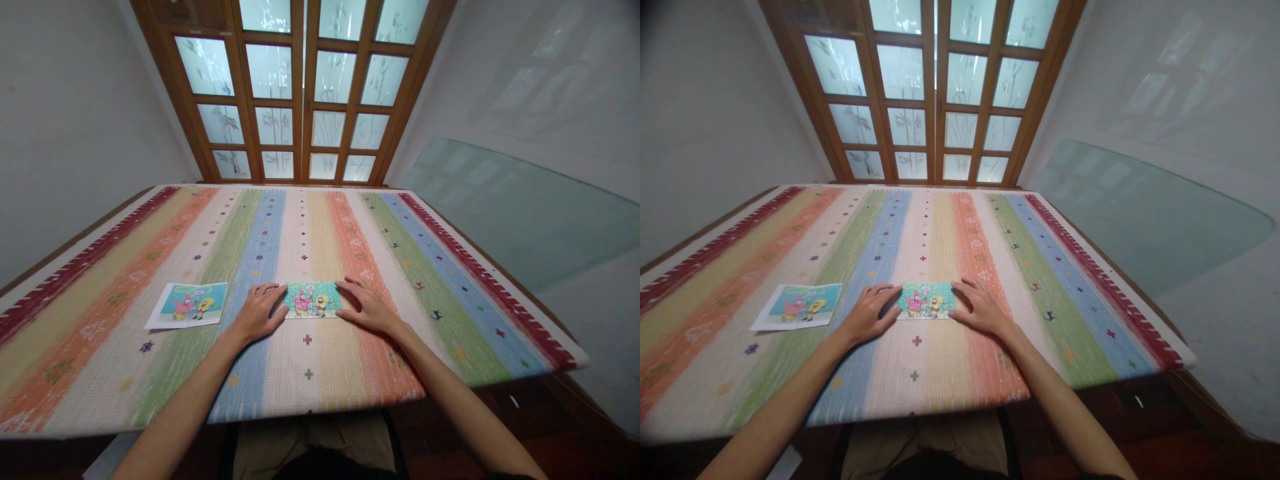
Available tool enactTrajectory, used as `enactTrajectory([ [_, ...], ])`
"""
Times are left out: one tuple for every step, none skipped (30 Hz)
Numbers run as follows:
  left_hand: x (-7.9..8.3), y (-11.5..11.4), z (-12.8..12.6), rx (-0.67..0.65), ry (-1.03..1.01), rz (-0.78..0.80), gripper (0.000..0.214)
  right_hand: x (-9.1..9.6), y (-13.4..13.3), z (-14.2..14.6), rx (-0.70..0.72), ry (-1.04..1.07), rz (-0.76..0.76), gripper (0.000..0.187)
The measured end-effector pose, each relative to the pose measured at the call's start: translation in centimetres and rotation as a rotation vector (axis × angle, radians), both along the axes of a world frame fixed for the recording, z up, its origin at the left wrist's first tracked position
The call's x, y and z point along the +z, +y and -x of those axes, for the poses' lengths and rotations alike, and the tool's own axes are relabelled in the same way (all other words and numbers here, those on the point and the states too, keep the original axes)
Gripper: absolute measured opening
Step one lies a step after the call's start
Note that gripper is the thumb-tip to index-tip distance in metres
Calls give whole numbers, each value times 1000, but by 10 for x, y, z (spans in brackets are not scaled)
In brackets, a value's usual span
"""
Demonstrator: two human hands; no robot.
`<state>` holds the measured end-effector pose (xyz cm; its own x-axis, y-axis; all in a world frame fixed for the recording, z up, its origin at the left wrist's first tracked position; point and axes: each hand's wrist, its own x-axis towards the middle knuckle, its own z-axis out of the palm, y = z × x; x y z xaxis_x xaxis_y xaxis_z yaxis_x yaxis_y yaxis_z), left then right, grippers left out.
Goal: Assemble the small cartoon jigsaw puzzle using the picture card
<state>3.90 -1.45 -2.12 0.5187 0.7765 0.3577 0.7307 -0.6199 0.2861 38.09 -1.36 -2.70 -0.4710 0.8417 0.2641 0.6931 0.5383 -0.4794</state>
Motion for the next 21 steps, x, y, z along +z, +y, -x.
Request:
enactTrajectory([
  [0, 0, 0, -3, -2, -2, 46, 0, 0, 0, -4, 3, 0, 72],
  [0, 0, 0, -4, -4, -3, 46, 1, -1, 0, -8, 4, -1, 72],
  [-1, 1, 0, -5, -4, -4, 46, 1, -1, 0, -13, 3, -1, 73],
  [-1, 1, 0, -5, -3, -4, 46, 1, -1, 0, -16, 2, 0, 73],
  [-1, 1, 0, -7, -1, -5, 46, 1, -1, 1, -18, -1, 2, 73],
  [-1, 1, 0, -9, 0, -8, 45, 0, -1, 1, -18, -2, 3, 73],
  [-2, 1, 0, -12, -2, -12, 45, 0, -1, 1, -16, -4, 5, 73],
  [-2, 1, 0, -14, -3, -14, 45, 0, -1, 1, -14, -5, 8, 73],
  [-2, 1, 0, -16, -6, -17, 45, 0, -1, 1, -13, -6, 10, 72],
  [-3, 1, 0, -16, -9, -17, 45, -1, 0, 1, -14, -7, 13, 71],
  [-3, 1, 0, -14, -12, -17, 45, -1, 0, 1, -17, -7, 15, 71],
  [-3, 1, 0, -12, -14, -16, 45, -1, 0, 1, -21, -6, 18, 71],
  [-3, 1, 0, -10, -15, -15, 45, -2, 0, 1, -24, -4, 19, 70],
  [-2, 1, 0, -7, -17, -13, 45, -2, 0, 1, -27, -1, 20, 70],
  [-2, 1, 0, -6, -17, -11, 45, -2, 0, 1, -28, 2, 21, 70],
  [-2, 1, 0, -5, -17, -6, 45, -3, 0, 1, -30, 5, 22, 70],
  [-2, 1, -1, -6, -17, 0, 45, -3, 0, 1, -31, 8, 23, 69],
  [-1, 1, -1, -7, -16, 7, 45, -3, 0, 1, -32, 10, 24, 69],
  [-1, 1, -1, -8, -16, 14, 45, -3, 0, 2, -34, 12, 25, 68],
  [-1, 1, -1, -8, -15, 21, 45, -3, 0, 2, -35, 13, 26, 67],
  [0, 1, -1, -6, -16, 27, 45, -3, 1, 2, -37, 15, 26, 65],
])
